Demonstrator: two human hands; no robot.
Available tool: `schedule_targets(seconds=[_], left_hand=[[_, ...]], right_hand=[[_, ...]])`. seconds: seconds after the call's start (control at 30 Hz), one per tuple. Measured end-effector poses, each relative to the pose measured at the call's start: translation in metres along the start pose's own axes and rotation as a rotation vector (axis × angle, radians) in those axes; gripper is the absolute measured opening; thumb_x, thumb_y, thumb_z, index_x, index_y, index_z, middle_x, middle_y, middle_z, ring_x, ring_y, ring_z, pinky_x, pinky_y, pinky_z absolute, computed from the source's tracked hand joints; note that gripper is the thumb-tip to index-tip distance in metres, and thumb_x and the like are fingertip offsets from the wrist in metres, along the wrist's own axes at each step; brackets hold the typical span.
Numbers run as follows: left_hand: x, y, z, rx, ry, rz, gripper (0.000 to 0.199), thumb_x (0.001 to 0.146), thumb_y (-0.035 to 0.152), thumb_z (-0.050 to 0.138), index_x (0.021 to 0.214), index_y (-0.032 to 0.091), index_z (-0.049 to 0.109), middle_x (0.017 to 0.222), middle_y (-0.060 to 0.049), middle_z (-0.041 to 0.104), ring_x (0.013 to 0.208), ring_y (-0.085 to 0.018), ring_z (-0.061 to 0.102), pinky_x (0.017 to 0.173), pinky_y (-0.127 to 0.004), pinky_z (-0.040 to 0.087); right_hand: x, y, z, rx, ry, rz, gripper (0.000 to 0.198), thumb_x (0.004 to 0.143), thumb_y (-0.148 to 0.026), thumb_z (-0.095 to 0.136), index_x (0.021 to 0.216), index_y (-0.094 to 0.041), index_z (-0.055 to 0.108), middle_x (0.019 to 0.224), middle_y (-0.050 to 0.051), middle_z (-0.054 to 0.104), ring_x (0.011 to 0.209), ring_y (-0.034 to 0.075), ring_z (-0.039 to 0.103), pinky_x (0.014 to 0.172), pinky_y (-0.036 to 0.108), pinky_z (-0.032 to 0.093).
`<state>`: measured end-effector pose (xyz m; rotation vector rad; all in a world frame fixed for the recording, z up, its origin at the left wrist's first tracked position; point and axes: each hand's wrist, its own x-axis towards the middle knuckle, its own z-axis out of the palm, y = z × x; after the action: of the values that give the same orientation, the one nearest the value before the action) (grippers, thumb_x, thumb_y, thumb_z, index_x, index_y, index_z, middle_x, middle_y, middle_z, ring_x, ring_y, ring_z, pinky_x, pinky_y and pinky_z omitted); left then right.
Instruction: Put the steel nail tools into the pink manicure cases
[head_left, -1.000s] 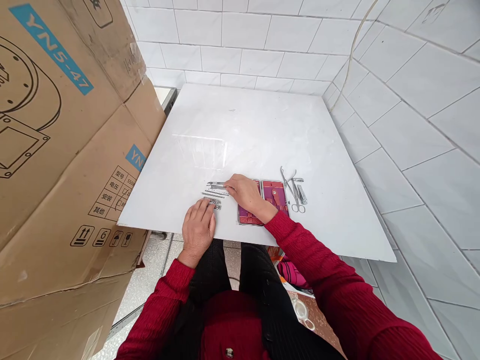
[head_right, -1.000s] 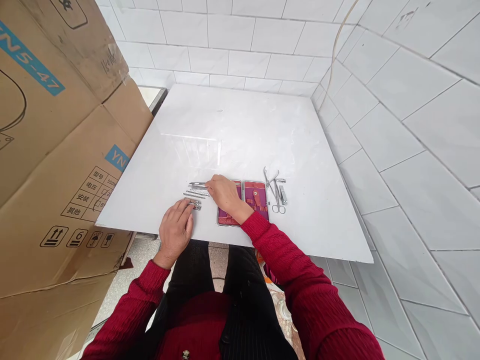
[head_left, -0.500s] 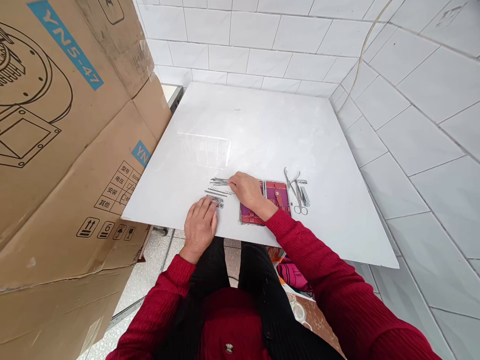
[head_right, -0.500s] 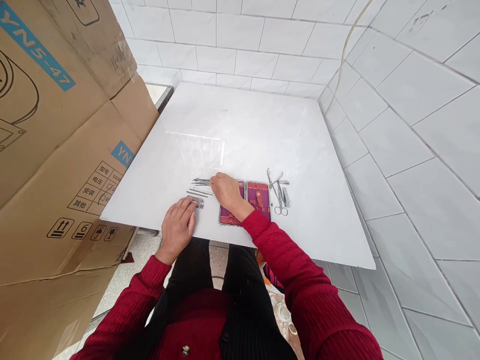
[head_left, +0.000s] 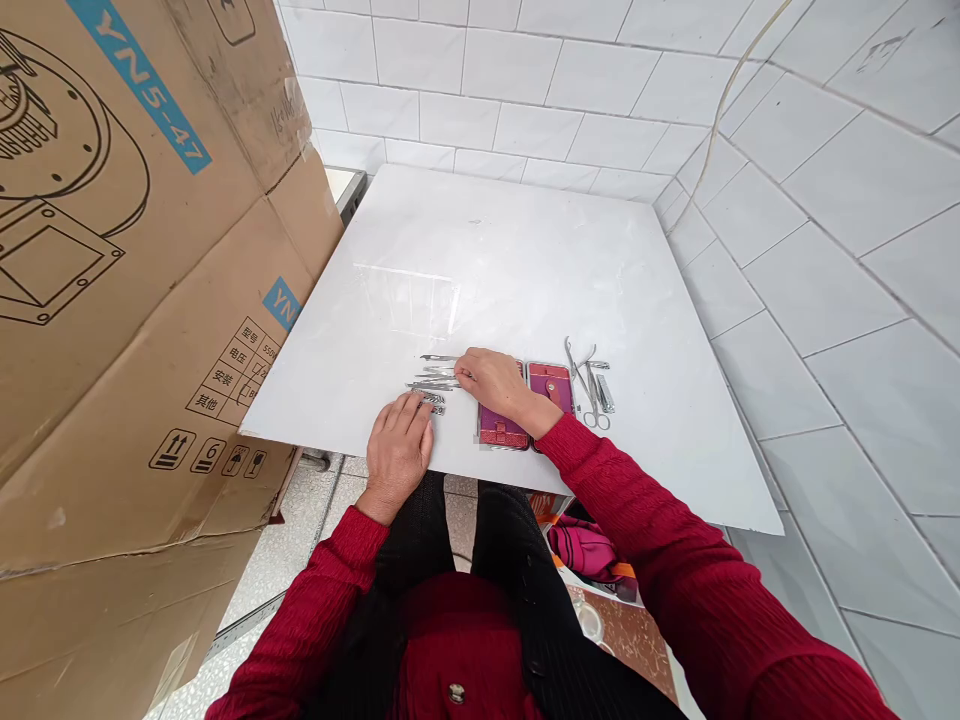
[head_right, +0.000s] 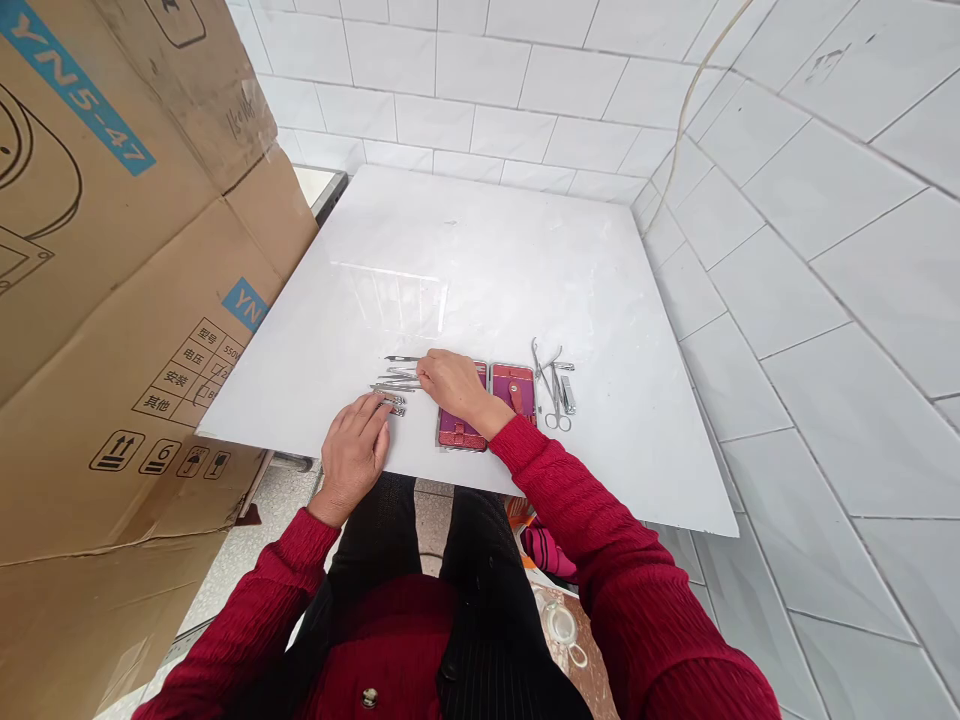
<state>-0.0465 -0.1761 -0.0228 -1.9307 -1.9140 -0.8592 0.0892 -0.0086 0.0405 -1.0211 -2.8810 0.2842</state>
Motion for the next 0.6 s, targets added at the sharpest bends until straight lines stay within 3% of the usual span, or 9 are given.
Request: schedule_targets(seconds=[0.3,0.6], left_hand=[[-0.002,-0.001,0.001,-0.016,-0.013,-0.013,0.029,0.100,0.017,0.049,0.124,0.017,0.065,0.133,-0.013,0.068,0.128,-0.029,0.061,0.108,-0.045,0.046],[-0.001,0.000,0.001,-0.044,-0.013,-0.027,0.030,0.100,0.017,0.047,0.124,0.016,0.065,0.132,-0.013,0.069,0.128,-0.028,0.061,0.109,-0.045,0.045]], right_hand=[[0.014,0.000,-0.004,0.017,-0.004,-0.014,0.027,0.098,-0.015,0.048,0.087,-0.019,0.072,0.097,0.005,0.070,0.085,0.017,0.059,0.062,0.030,0.025],[0.005,0.001,0.001,0.040,0.038,0.082,0.026,0.100,-0.018,0.048,0.097,-0.018,0.073,0.101,0.007,0.071,0.087,0.019,0.060,0.066,0.030,0.029]])
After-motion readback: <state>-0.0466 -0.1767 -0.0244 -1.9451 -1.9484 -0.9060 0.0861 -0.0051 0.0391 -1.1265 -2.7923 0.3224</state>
